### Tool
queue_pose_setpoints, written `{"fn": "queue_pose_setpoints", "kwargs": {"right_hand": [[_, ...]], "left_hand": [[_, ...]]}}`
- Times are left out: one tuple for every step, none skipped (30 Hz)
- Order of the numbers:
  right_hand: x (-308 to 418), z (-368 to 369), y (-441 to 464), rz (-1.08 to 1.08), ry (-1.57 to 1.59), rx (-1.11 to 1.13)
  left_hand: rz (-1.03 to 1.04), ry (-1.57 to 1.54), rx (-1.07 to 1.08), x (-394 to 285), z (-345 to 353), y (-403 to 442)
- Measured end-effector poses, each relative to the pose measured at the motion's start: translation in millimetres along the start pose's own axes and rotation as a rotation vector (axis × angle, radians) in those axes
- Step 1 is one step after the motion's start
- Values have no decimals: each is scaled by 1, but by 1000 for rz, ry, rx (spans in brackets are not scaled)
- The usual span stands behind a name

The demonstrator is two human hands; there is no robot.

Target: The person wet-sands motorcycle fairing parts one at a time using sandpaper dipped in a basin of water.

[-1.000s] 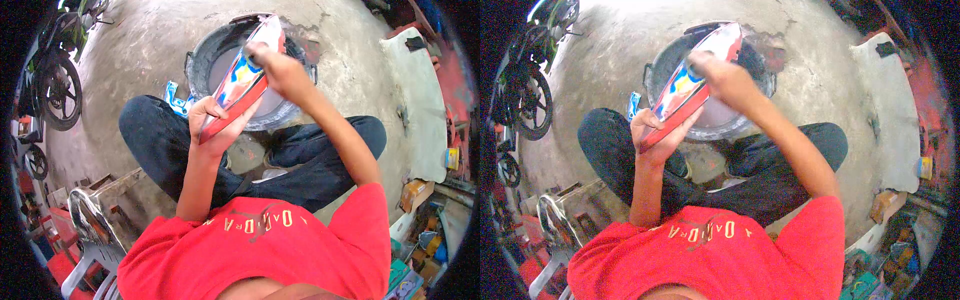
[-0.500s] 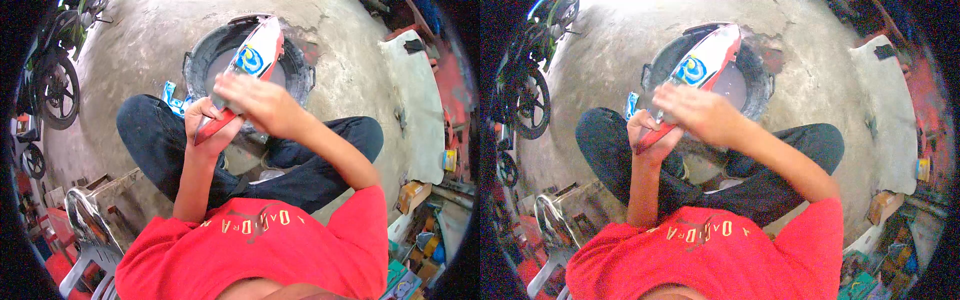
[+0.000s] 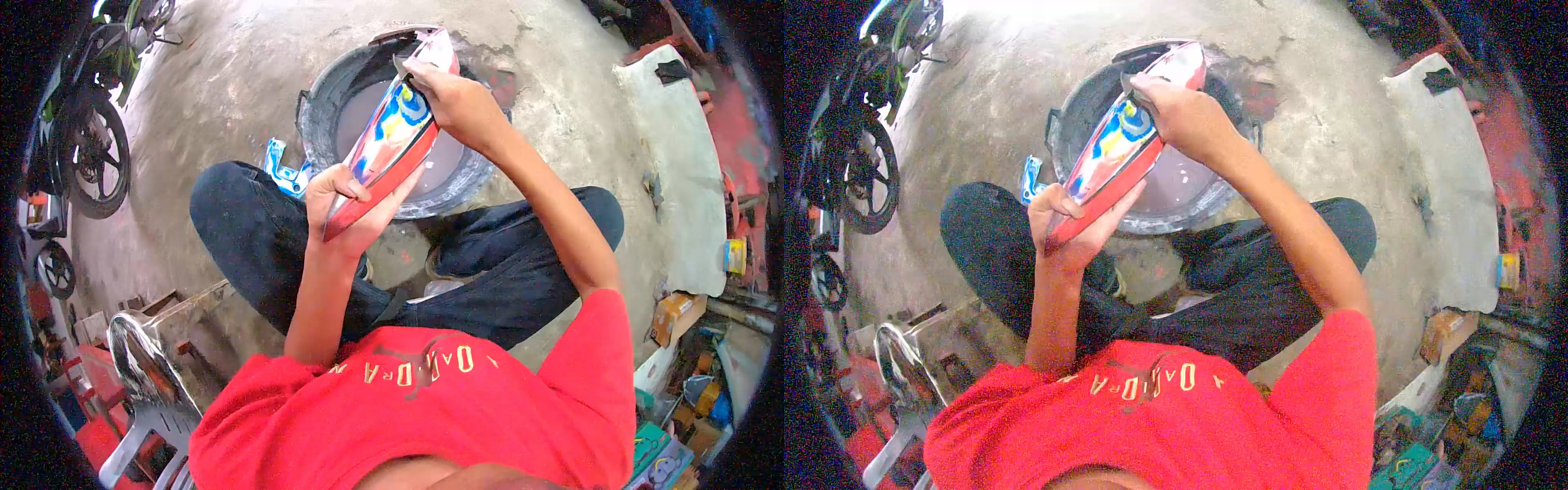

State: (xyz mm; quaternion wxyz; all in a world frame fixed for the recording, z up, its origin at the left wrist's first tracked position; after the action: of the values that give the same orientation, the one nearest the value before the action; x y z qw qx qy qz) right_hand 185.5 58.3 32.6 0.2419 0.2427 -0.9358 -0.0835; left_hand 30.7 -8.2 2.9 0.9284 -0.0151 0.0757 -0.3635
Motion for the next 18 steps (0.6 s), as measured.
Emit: {"fn": "queue_pose_setpoints", "kwargs": {"right_hand": [[-1, 3, -1, 61, 1, 16], [16, 5, -6, -104, 8, -42], [44, 8, -17, -270, 23, -89], [71, 3, -25, -376, 119, -59], [83, 0, -28, -397, 135, -11], [67, 6, -25, -374, 84, -42], [43, 11, -19, -344, 32, -75], [20, 7, -11, -166, 10, -88], [2, -1, -4, 29, 49, -56], [2, -1, -8, 59, 52, -36], [3, 1, -11, 89, 59, -18], [24, -1, -14, -93, 74, -75], [50, -1, -24, -276, 93, -124], [72, -2, -31, -393, 65, -68], [79, -4, -33, -433, 114, -49], [64, -2, -31, -408, 62, -89], [42, 0, -27, -378, 4, -133], [18, 1, -19, -105, 34, -91]], "left_hand": [[5, -3, 12, -1, 1, -1], [16, -5, 28, -4, 2, 0], [59, 104, -50, -6, -1, -2], [98, 214, -133, -8, -5, -5], [137, 326, -217, -12, -9, -8], [130, 158, -127, -9, -12, -4], [65, -50, -8, -6, -8, 1], [36, -49, 1, -5, -3, 0], [11, -50, 17, -3, 3, 0], [19, -53, 7, -2, 3, -1], [25, -51, -8, -2, 2, -2], [39, -47, -9, -5, 2, 0], [63, 118, -91, -5, -1, -1], [85, 282, -176, -5, -2, -3], [100, 142, -124, -7, -2, -2], [108, 1, -74, -9, -3, 0], [77, -22, -62, -7, -2, 0], [47, -44, -40, -7, 1, 1]]}}
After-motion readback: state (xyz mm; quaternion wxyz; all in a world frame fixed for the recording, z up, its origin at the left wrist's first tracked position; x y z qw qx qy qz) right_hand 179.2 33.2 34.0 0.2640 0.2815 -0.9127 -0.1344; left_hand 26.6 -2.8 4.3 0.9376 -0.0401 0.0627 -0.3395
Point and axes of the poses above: each hand's wrist, its own y-axis towards the middle knuckle, its own z-axis out of the palm, x = y × z, the point moved 6 cm from there along y, towards the middle knuckle, and after that the axes turned 7 degrees about x, right-handed, at the moved point
